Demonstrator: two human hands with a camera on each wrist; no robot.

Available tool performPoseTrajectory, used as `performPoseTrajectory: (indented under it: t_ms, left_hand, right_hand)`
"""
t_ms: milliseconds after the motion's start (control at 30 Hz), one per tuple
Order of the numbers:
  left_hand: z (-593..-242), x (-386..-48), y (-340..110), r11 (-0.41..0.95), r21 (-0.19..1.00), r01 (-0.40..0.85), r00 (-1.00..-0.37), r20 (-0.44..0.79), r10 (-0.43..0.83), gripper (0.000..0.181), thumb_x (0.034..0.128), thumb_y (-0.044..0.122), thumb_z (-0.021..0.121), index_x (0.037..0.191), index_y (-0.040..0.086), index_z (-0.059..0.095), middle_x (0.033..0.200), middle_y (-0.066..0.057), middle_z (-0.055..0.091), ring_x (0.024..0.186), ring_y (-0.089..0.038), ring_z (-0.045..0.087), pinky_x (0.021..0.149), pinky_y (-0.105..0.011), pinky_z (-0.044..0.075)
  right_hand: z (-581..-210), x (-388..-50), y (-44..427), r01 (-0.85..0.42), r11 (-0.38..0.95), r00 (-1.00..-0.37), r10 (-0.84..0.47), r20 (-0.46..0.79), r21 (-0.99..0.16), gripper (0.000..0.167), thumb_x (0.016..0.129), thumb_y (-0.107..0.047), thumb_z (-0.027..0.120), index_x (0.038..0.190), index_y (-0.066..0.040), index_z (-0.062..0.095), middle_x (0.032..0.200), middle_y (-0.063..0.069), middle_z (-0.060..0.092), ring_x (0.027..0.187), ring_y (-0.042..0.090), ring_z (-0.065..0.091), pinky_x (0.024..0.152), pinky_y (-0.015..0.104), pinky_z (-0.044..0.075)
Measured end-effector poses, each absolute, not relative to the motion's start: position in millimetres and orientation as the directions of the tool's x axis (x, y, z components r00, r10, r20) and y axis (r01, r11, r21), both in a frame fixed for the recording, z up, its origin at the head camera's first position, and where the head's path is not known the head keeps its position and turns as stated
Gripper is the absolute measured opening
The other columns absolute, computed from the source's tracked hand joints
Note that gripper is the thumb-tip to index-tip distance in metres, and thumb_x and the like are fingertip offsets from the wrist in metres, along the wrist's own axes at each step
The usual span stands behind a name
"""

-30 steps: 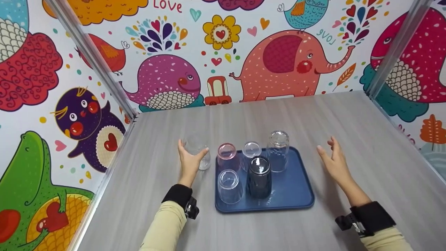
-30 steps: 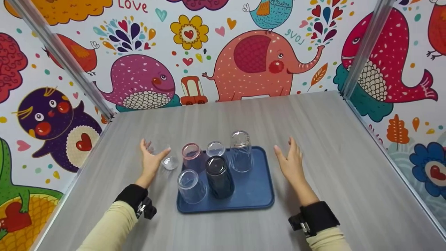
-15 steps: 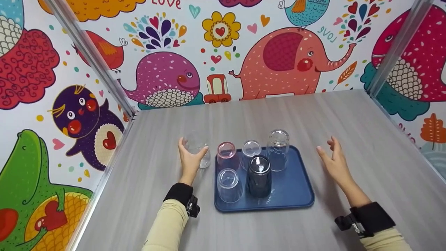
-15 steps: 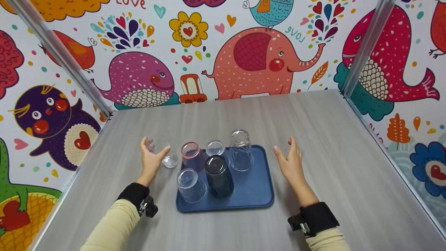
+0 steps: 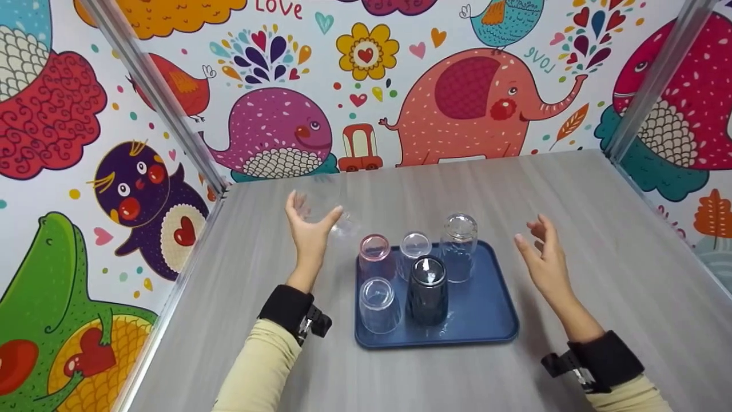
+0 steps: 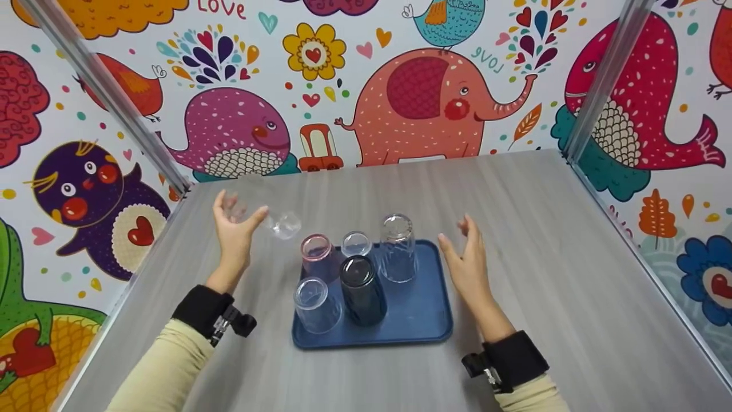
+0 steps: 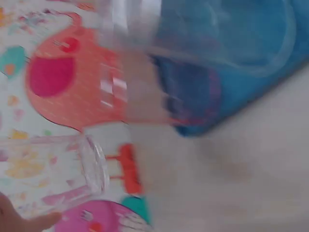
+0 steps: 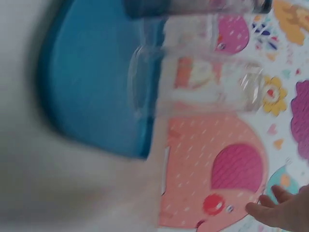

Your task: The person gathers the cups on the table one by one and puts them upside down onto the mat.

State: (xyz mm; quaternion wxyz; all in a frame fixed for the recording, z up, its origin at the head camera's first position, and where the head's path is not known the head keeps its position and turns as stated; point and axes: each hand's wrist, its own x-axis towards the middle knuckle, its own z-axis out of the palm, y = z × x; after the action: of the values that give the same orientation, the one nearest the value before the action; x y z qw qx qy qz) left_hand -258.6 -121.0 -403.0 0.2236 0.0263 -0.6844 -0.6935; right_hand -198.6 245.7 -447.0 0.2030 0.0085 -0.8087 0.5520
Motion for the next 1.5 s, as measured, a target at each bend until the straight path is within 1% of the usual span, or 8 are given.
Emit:
performPoseTrajectory:
  t_ms: [167, 267, 500, 733, 967, 1167, 1333, 1500]
  left_hand:
    - [-364.2, -235.0, -89.8, -0.272, 0.902, 0.337, -0.929, 0.27, -0.254, 0.115, 0.0545, 0.044, 0.084, 0.142, 0.007, 0.018, 0.139, -0.016, 0.033, 0.119, -0.03, 0.04, 0.093, -0.043, 0.043]
    - [-352.9, -219.6, -67.8, -0.401, 0.868, 0.292, -0.956, 0.248, -0.159, 0.125, 0.0451, 0.053, 0.083, 0.142, 0.007, 0.018, 0.139, -0.016, 0.032, 0.114, -0.029, 0.044, 0.085, -0.039, 0.049]
    - [-353.1, -192.7, -30.5, -0.554, 0.818, 0.152, -0.976, 0.214, 0.047, 0.127, 0.0471, 0.053, 0.083, 0.142, 0.005, 0.014, 0.142, -0.019, 0.027, 0.123, -0.035, 0.036, 0.081, -0.039, 0.052]
    - [-367.9, -186.2, -23.9, -0.573, 0.808, 0.139, -0.97, 0.227, 0.085, 0.124, 0.0522, 0.052, 0.082, 0.142, 0.005, 0.011, 0.142, -0.02, 0.026, 0.127, -0.037, 0.037, 0.09, -0.052, 0.044]
    - [-371.8, -187.3, -27.2, -0.525, 0.84, 0.137, -0.958, 0.247, 0.145, 0.124, 0.0546, 0.054, 0.08, 0.142, 0.005, 0.008, 0.144, -0.02, 0.024, 0.13, -0.036, 0.033, 0.098, -0.053, 0.037]
    - [-376.7, -193.5, -48.4, -0.317, 0.933, 0.171, -0.936, 0.254, 0.243, 0.131, 0.0539, 0.063, 0.076, 0.145, 0.006, 0.0, 0.15, -0.018, 0.014, 0.137, -0.033, 0.014, 0.107, -0.053, 0.02]
    - [-395.8, -196.3, -80.8, -0.091, 0.983, 0.158, -0.972, 0.171, 0.16, 0.122, 0.0598, 0.059, 0.075, 0.146, 0.009, 0.004, 0.15, -0.015, 0.018, 0.136, -0.033, 0.018, 0.106, -0.053, 0.024]
    - [-421.1, -197.9, -106.1, 0.055, 0.997, 0.049, -0.998, 0.047, 0.037, 0.106, 0.0711, 0.039, 0.075, 0.146, 0.007, 0.008, 0.147, -0.019, 0.023, 0.133, -0.038, 0.023, 0.105, -0.053, 0.026]
  right_hand:
    - [-432.2, -190.6, 212.5, -0.362, 0.204, -0.874, 0.264, 0.407, -0.91, 0.046, 0.088, 0.003, 0.052, 0.131, 0.008, 0.035, 0.104, -0.001, 0.054, 0.095, 0.002, 0.049, 0.085, 0.011, 0.039]
    - [-425.4, -187.4, 193.6, -0.391, -0.032, -0.91, 0.159, 0.382, -0.92, 0.048, 0.09, -0.001, 0.05, 0.133, 0.007, 0.031, 0.107, -0.004, 0.053, 0.096, 0.004, 0.053, 0.084, 0.016, 0.044]
    - [-417.3, -181.1, 164.1, -0.2, -0.489, -0.937, -0.158, 0.312, -0.849, 0.063, 0.093, -0.021, 0.051, 0.143, -0.006, 0.016, 0.128, 0.006, 0.038, 0.11, 0.016, 0.051, 0.087, 0.031, 0.048]
    - [-421.7, -177.6, 157.6, -0.202, -0.544, -0.918, -0.185, 0.351, -0.814, 0.037, 0.091, -0.013, 0.052, 0.126, -0.023, 0.043, 0.123, 0.001, 0.048, 0.108, 0.015, 0.055, 0.089, 0.029, 0.048]
    - [-420.9, -177.0, 159.5, -0.224, -0.566, -0.917, -0.154, 0.369, -0.793, 0.035, 0.09, -0.007, 0.052, 0.121, -0.022, 0.047, 0.119, 0.0, 0.051, 0.105, 0.015, 0.058, 0.088, 0.029, 0.048]
    - [-406.0, -179.9, 178.2, -0.392, -0.681, -0.848, 0.008, 0.53, -0.618, 0.038, 0.087, 0.006, 0.044, 0.121, -0.011, 0.048, 0.115, 0.007, 0.057, 0.098, 0.02, 0.06, 0.084, 0.028, 0.05]
    - [-390.0, -177.7, 202.4, -0.615, -0.506, -0.755, 0.157, 0.636, -0.605, 0.045, 0.08, 0.011, 0.044, 0.122, -0.004, 0.048, 0.111, 0.009, 0.054, 0.097, 0.017, 0.056, 0.082, 0.023, 0.047]
    - [-390.1, -177.3, 217.0, -0.728, 0.129, -0.678, 0.005, 0.735, -0.673, 0.052, 0.065, 0.015, 0.06, 0.116, 0.01, 0.052, 0.11, 0.0, 0.054, 0.096, 0.008, 0.052, 0.083, 0.015, 0.045]
